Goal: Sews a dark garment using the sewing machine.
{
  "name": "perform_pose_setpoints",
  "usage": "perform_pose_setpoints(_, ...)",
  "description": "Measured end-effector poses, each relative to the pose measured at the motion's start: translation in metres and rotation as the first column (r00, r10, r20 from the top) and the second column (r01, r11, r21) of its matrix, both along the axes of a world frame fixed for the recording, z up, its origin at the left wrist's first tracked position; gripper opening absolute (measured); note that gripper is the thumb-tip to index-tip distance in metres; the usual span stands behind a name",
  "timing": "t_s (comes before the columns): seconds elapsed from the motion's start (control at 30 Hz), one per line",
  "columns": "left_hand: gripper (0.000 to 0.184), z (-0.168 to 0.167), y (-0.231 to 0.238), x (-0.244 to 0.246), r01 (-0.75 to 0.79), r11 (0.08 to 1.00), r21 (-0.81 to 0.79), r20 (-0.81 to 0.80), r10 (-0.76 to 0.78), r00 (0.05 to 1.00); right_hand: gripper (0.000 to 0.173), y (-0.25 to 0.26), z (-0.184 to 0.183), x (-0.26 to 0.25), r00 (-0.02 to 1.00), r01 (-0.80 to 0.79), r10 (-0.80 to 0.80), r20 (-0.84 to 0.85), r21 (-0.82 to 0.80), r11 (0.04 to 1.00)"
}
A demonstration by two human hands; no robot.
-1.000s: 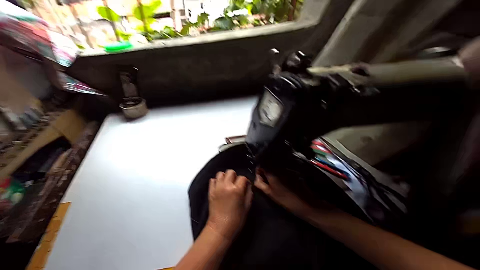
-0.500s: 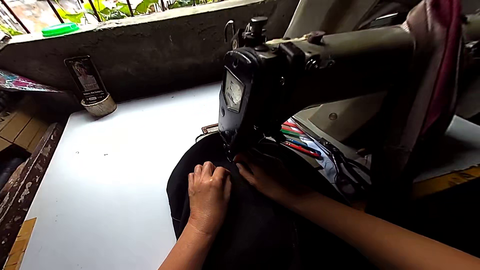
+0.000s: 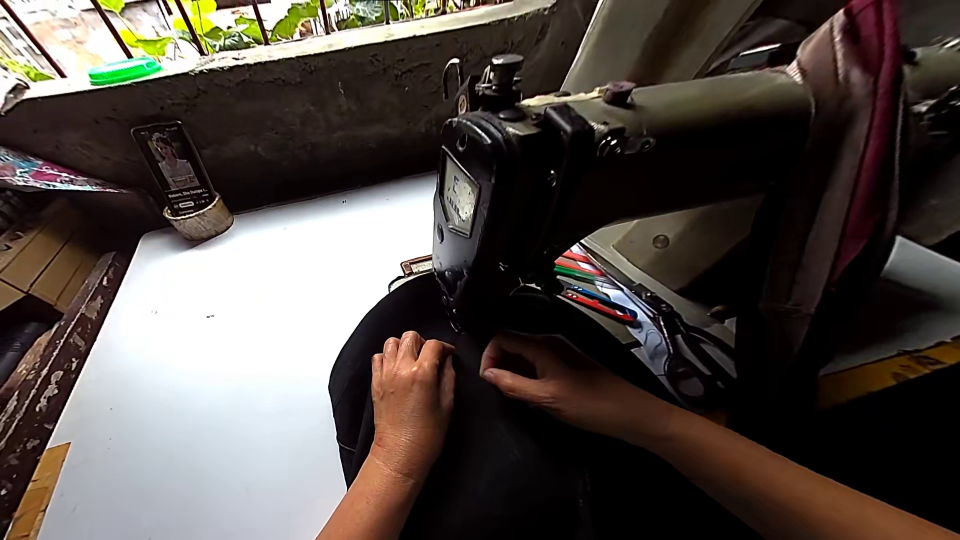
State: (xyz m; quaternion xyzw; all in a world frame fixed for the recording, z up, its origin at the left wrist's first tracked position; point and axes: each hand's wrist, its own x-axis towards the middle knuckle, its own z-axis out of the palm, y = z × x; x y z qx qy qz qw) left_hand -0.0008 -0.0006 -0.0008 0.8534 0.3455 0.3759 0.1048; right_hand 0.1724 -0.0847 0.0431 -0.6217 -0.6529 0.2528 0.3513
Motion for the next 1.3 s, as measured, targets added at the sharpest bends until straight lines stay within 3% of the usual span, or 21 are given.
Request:
perform_pose_setpoints(0.03,0.014,0.000,0.000,0.000,0.000,1.000,-0.003,-0.001,0.000,1.000,0.006,-0.004,0.004,0.004,0.983,-0.041,0.029,-0.180,-0.066,0.997)
perform_pose_setpoints(0.1,0.015,-0.001,0.001,-0.001,0.004,1.000,-0.007,-0.006,-0.004,1.000,0.006,-0.012,0.006,0.011,0.941,-0.063,0.033,-0.337,-0.079,0.995)
perform_pose_setpoints(0.3,0.022,-0.005,0.002,-0.002,0.066,0.992,0.106,-0.044,-0.062,0.997,0.008,-0.036,0.016,0.032,0.907,-0.011,0.029,-0.420,0.046,0.999)
perform_pose_setpoints(0.4,0.032,-0.006,0.000,0.000,0.130,0.970,0.203,-0.171,-0.096,0.981,0.014,-0.056,0.030,0.057,0.935,0.145,-0.082,-0.345,0.162,0.976)
perform_pose_setpoints(0.53,0.041,-0.006,0.001,-0.001,0.179,0.957,0.229,-0.253,-0.119,0.960,0.011,-0.080,0.035,0.091,0.885,0.451,-0.465,-0.034,0.320,0.833)
perform_pose_setpoints(0.6,0.043,-0.005,0.000,-0.002,0.187,0.944,0.272,-0.281,-0.108,0.954,0.034,-0.089,0.031,0.096,0.822,0.472,-0.552,0.139,0.377,0.797)
perform_pose_setpoints(0.7,0.041,-0.001,-0.019,-0.002,0.243,0.926,0.289,-0.324,-0.145,0.935,0.050,-0.088,0.021,0.087,0.775,0.377,-0.555,0.302,0.484,0.790)
perform_pose_setpoints(0.8,0.034,-0.001,-0.051,-0.002,0.298,0.912,0.280,-0.339,-0.197,0.920,0.043,-0.078,0.013,0.073,0.800,0.273,-0.500,0.331,0.541,0.795)
perform_pose_setpoints(0.97,0.040,-0.003,-0.068,-0.008,0.326,0.923,0.203,-0.325,-0.251,0.912,0.034,-0.042,-0.003,0.036,0.883,0.020,-0.267,0.386,0.537,0.843)
perform_pose_setpoints(1.1,0.028,0.012,-0.057,-0.011,0.357,0.934,-0.016,-0.058,-0.357,0.932,0.037,-0.011,-0.019,0.018,0.901,-0.098,-0.125,0.415,0.475,0.875)
perform_pose_setpoints(1.2,0.020,0.021,-0.033,-0.009,0.271,0.956,-0.109,0.135,-0.256,0.957,0.037,0.002,-0.034,0.021,0.886,-0.127,-0.087,0.456,0.417,0.900)
perform_pose_setpoints(1.3,0.028,0.003,-0.011,-0.007,0.157,0.976,-0.150,0.180,-0.129,0.975,0.036,0.003,-0.046,0.024,0.840,-0.125,-0.132,0.526,0.425,0.896)
